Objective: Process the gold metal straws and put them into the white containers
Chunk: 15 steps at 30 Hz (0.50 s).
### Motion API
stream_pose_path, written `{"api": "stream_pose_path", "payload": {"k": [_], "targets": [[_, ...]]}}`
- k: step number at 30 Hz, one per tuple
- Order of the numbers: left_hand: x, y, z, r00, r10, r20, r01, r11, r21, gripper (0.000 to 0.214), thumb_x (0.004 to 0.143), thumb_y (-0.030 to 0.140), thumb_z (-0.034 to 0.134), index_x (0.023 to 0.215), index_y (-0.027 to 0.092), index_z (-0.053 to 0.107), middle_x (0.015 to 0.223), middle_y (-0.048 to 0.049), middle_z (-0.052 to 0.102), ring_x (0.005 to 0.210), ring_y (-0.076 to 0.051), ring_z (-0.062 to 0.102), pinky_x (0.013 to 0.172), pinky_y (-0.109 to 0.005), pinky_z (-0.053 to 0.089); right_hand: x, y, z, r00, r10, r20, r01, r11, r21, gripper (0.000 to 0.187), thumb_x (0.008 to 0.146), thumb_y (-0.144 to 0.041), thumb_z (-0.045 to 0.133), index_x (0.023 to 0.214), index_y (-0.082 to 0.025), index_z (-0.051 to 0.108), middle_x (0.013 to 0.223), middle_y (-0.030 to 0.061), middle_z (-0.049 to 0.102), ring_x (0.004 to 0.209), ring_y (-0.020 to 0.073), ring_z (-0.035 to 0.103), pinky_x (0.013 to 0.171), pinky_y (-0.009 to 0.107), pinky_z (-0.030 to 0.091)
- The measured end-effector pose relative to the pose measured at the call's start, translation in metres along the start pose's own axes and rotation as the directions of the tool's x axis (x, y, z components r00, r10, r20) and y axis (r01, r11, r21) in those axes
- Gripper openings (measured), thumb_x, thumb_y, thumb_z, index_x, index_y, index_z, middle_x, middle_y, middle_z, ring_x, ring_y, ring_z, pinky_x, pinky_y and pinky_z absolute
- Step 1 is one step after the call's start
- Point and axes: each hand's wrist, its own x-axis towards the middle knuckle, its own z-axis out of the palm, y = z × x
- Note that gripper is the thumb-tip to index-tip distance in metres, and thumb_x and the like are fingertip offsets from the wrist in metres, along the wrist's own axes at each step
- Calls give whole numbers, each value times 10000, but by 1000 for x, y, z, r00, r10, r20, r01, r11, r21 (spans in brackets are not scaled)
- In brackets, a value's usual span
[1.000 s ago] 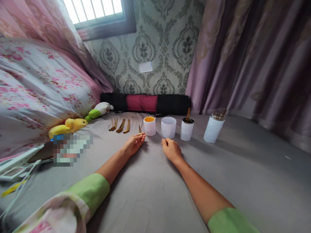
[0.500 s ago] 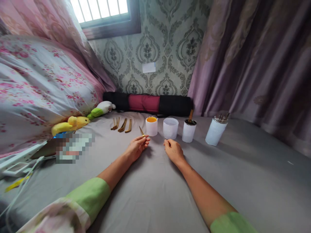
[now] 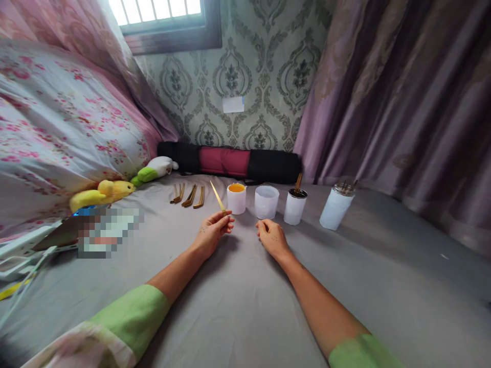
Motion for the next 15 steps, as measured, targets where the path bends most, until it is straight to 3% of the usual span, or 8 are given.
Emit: {"api": "stream_pose_path", "payload": {"k": [10,15], "targets": [[-6,2,8,990,116,73,-131,960,246,217,706,212,559,890,114,619,692,-37,587,535,-80,520,469,-187,410,0,1,-2,1000,4,-6,-4,993,117,355,781,-434,393,829,-145,593,631,29,587,440,90,525,399,190,395],[-8,-1,9,978,156,139,-195,919,344,202,725,199,526,883,131,632,693,-30,576,540,-84,511,468,-187,408,-2,-3,-3,998,68,0,-67,982,176,367,768,-464,410,844,-151,586,667,30,581,445,82,519,360,172,388]]}}
